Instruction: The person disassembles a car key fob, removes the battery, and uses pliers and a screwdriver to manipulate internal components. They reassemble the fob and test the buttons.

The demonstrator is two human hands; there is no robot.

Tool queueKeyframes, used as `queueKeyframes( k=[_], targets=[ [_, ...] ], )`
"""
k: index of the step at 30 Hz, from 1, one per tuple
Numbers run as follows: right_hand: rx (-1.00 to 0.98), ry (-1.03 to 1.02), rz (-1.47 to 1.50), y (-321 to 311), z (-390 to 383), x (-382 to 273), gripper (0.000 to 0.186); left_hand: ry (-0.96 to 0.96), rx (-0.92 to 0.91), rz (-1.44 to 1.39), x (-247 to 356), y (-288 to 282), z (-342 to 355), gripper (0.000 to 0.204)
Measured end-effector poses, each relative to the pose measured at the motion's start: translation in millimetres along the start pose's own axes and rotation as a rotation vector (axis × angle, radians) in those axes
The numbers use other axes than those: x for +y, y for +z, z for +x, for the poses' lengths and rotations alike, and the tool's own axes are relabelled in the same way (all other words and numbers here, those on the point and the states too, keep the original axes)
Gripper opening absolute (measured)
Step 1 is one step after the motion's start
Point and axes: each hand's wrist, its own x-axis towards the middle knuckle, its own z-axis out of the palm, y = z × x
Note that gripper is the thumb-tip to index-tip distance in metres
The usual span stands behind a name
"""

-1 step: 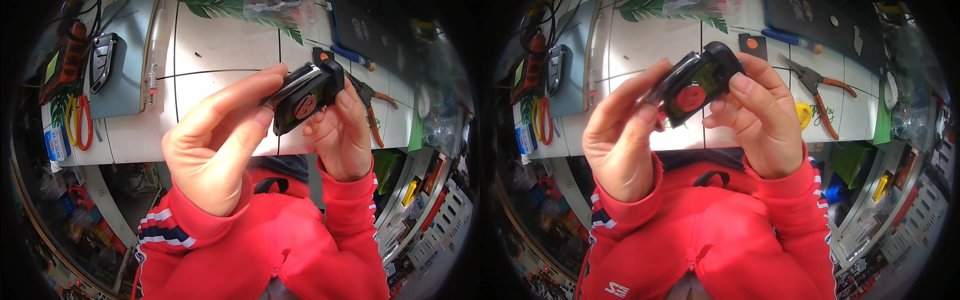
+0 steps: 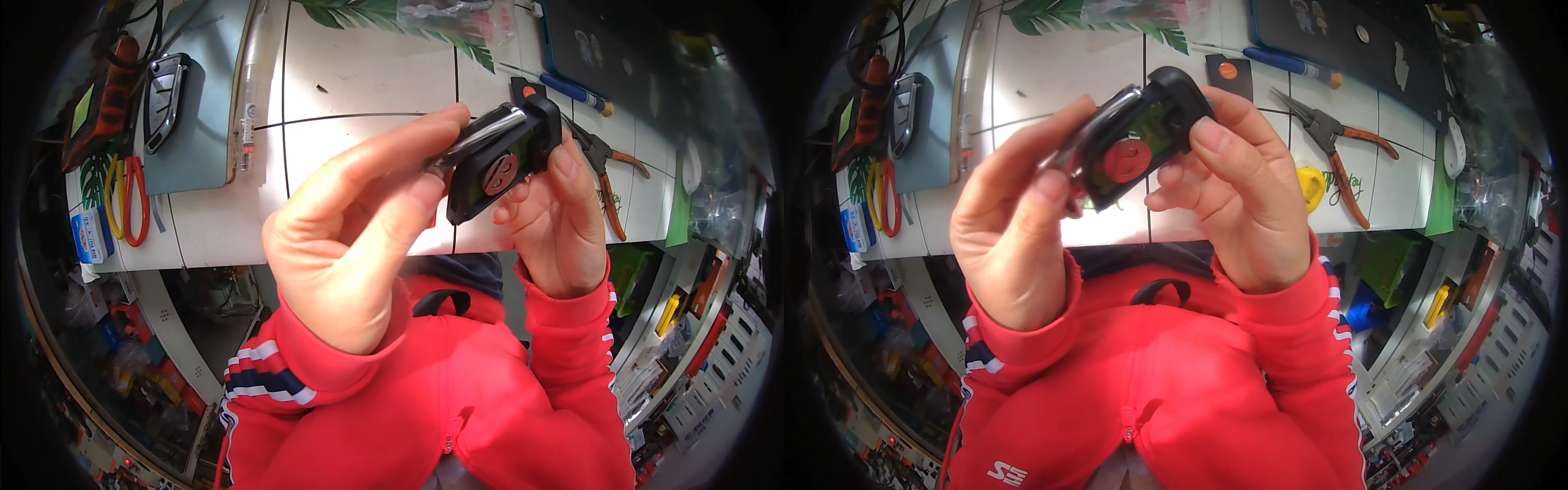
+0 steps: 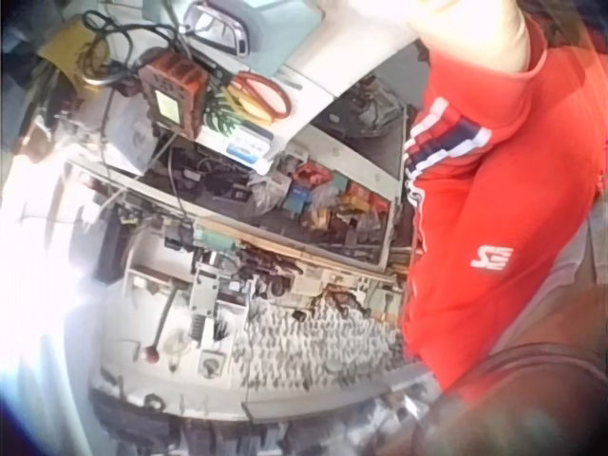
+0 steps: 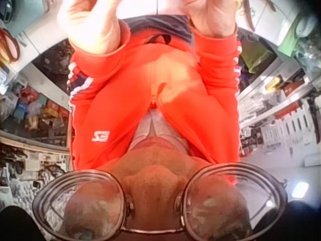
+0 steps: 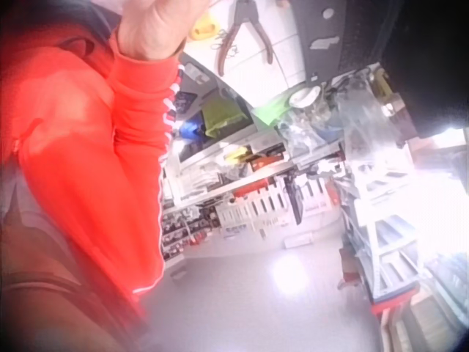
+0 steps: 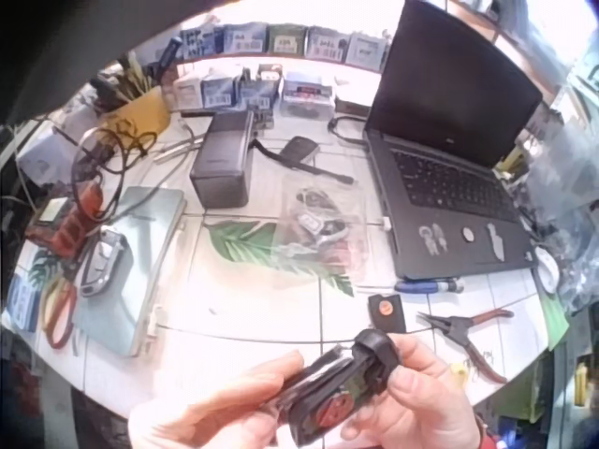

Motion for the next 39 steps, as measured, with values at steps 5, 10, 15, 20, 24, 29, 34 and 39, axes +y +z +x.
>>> queueKeyframes(
  k=[5,10,15,20,24,29,34,39],
  targets=[
    [0.075,0.012,-0.047,8,-4,1,0.028,-0.360,0.013,-0.420,-1,-8,3,0.032],
    [0.064,-0.005,-0.168,12,-6,0,0.032,-0.375,-0.112,-0.577,-4,-12,5,0.033],
    [0.011,-0.022,-0.265,8,-6,-1,0.039,-0.319,-0.043,-0.333,1,-9,4,0.030],
    [0.028,-0.012,-0.336,8,-7,-4,0.042,-0.131,-0.082,0.017,9,-11,8,0.027],
    [0.077,-0.022,-0.389,13,-9,-4,0.041,-0.062,-0.111,0.123,15,-10,7,0.027],
    [0.137,-0.048,-0.198,14,-8,-1,0.030,-0.046,-0.098,0.119,17,-8,6,0.027],
    [0.028,-0.020,-0.345,13,-9,-5,0.038,-0.055,-0.076,0.085,16,-10,6,0.026],
    [0.078,-0.066,-0.454,17,-12,-4,0.034,-0.061,-0.087,0.027,13,-13,6,0.025]
  ],
)
